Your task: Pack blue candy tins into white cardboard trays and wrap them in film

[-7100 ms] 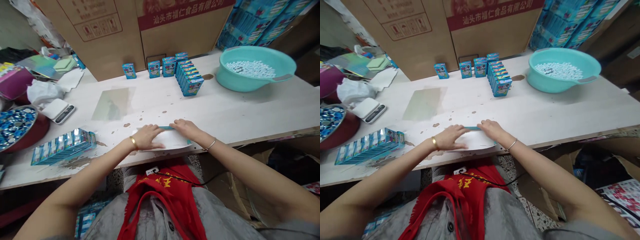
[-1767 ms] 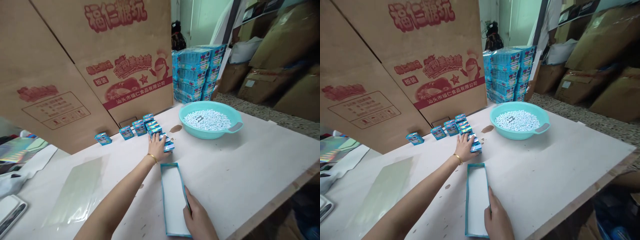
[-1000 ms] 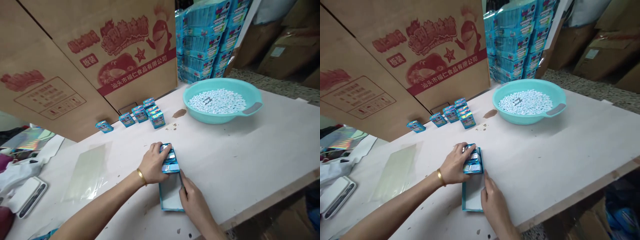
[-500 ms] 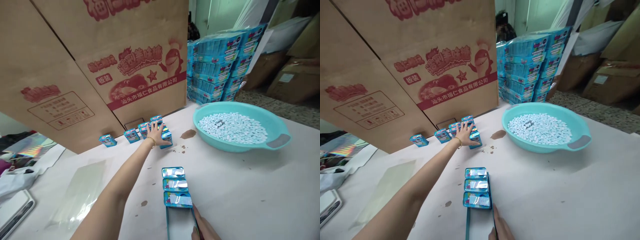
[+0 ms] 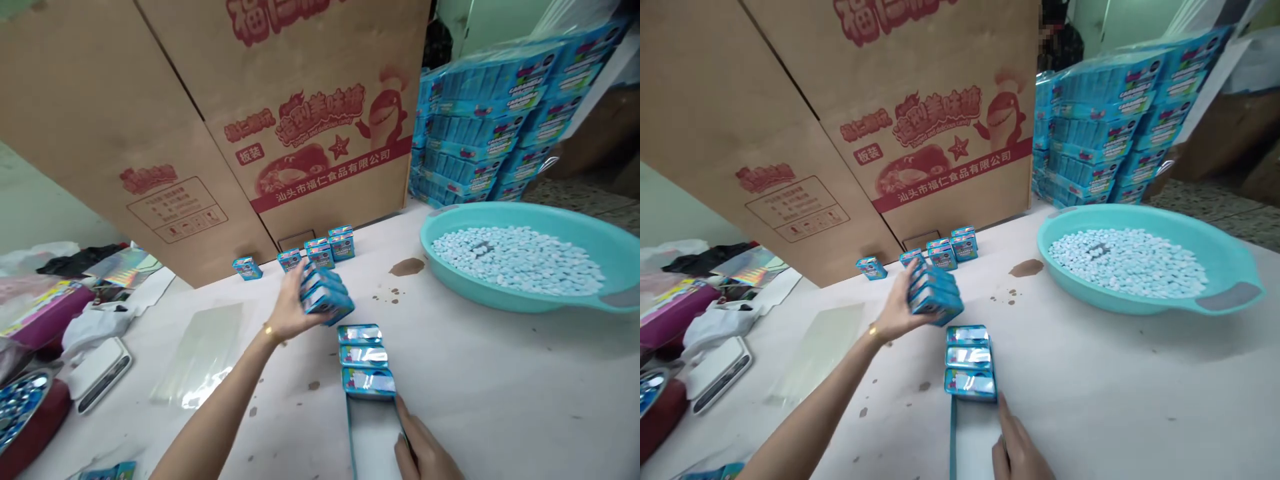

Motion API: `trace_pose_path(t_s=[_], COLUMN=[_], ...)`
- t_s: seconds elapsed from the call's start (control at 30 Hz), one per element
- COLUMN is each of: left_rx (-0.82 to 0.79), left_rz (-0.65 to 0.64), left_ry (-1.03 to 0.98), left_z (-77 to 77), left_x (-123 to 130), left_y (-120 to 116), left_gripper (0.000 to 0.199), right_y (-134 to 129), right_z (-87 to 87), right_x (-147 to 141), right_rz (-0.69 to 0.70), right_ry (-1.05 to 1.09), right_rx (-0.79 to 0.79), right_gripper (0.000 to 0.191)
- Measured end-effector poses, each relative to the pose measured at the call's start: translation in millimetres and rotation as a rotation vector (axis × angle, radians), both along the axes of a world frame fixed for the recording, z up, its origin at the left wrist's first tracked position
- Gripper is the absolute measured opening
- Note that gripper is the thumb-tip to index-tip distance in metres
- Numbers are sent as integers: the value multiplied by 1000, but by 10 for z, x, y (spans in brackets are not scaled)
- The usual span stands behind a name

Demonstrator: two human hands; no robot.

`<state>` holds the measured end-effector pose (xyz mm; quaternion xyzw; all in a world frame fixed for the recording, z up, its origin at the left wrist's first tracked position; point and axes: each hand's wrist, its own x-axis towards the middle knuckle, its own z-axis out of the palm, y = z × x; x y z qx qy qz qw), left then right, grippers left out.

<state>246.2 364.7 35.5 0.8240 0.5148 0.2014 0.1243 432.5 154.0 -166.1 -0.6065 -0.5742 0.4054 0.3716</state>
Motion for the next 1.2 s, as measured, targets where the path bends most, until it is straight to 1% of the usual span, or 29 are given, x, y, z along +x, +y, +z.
trace_pose_path(t_s=[0.1, 0.13, 0.17, 0.2, 0.23, 0.27, 0.33, 0.4, 0.5, 0.57, 0.63, 0.73, 0.87, 0.93, 1.03, 1.13, 1.2], left_rx=[-108, -154, -197, -234, -265, -291, -325, -324, -222, -132, -82, -79, -98, -113, -97, -27, -7], left_rz=[52, 63, 57, 48, 34, 19, -5, -29, -71, -107, -130, -140, -143, -142, -111, -65, -77], left_ry=[-114, -133, -161, -200, -242, -281, -314, -266, -91, 42, 144, 242, 394, 472, 537, 564, 565], left_z=[402, 502, 570, 603, 600, 564, 417, 231, -5, -111, -179, -210, -183, -197, -267, -331, -350], left_x=[-564, -707, -818, -892, -931, -936, -873, -759, -612, -567, -550, -495, -311, -230, -190, -191, -178], left_y=[-851, -1133, -1397, -1634, -1835, -1995, -2183, -2215, -2118, -2063, -2054, -2090, -2119, -2119, -2141, -2220, -2269], left_gripper=[114, 114, 113, 112, 111, 111, 114, 115, 105, 101, 100, 99, 96, 98, 102, 102, 104], right_y=[71, 87, 96, 98, 95, 86, 58, 30, 5, -1, 1, 9, -19, -55, -108, -133, -140], right_z=[219, 303, 384, 457, 518, 564, 610, 606, 570, 558, 557, 564, 574, 563, 512, 437, 386], right_x=[-201, -298, -396, -487, -565, -624, -682, -674, -608, -566, -533, -489, -449, -446, -454, -453, -437], right_rz=[56, 64, 85, 113, 136, 153, 168, 176, 193, 202, 206, 220, 271, 274, 244, 240, 247], right_ry=[-72, -102, -131, -159, -185, -207, -225, -208, -165, -176, -206, -201, -167, -157, -122, -74, -46], right_rx=[-6, -11, -14, -12, -5, 9, 38, 61, 114, 143, 145, 131, 125, 124, 131, 125, 122], right_gripper=[57, 58, 59, 59, 58, 57, 55, 53, 50, 51, 52, 52, 52, 52, 52, 54, 55])
